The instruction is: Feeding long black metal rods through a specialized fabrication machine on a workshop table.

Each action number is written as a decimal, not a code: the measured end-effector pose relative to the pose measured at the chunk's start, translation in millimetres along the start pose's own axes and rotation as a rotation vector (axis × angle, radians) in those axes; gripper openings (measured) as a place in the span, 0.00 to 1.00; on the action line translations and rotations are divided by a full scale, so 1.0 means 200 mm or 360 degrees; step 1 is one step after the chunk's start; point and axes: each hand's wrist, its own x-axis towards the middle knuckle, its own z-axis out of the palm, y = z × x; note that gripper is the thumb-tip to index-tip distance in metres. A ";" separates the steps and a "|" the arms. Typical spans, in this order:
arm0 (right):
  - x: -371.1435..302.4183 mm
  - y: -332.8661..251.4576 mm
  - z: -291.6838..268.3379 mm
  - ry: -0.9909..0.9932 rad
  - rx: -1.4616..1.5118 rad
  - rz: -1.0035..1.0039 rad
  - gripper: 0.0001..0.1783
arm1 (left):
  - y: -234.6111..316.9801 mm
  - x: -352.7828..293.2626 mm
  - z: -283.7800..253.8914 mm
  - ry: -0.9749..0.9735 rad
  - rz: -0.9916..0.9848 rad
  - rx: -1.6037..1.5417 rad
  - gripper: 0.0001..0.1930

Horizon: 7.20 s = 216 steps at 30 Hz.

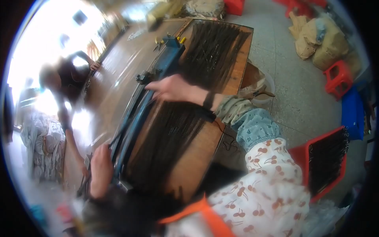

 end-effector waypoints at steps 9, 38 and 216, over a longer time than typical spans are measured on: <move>-0.13 -0.19 0.10 -0.0198 0.0974 0.0009 0.36 | -0.12 -0.12 -0.07 0.0231 -0.0271 0.0019 0.14; 0.18 -0.81 0.34 0.0262 0.0621 -0.0260 0.18 | -0.21 -0.82 -0.31 0.0542 -0.0382 0.0230 0.11; -0.18 0.25 -0.26 0.0760 -0.0444 -0.0065 0.08 | -0.01 0.09 0.12 -0.0024 -0.0151 -0.0174 0.16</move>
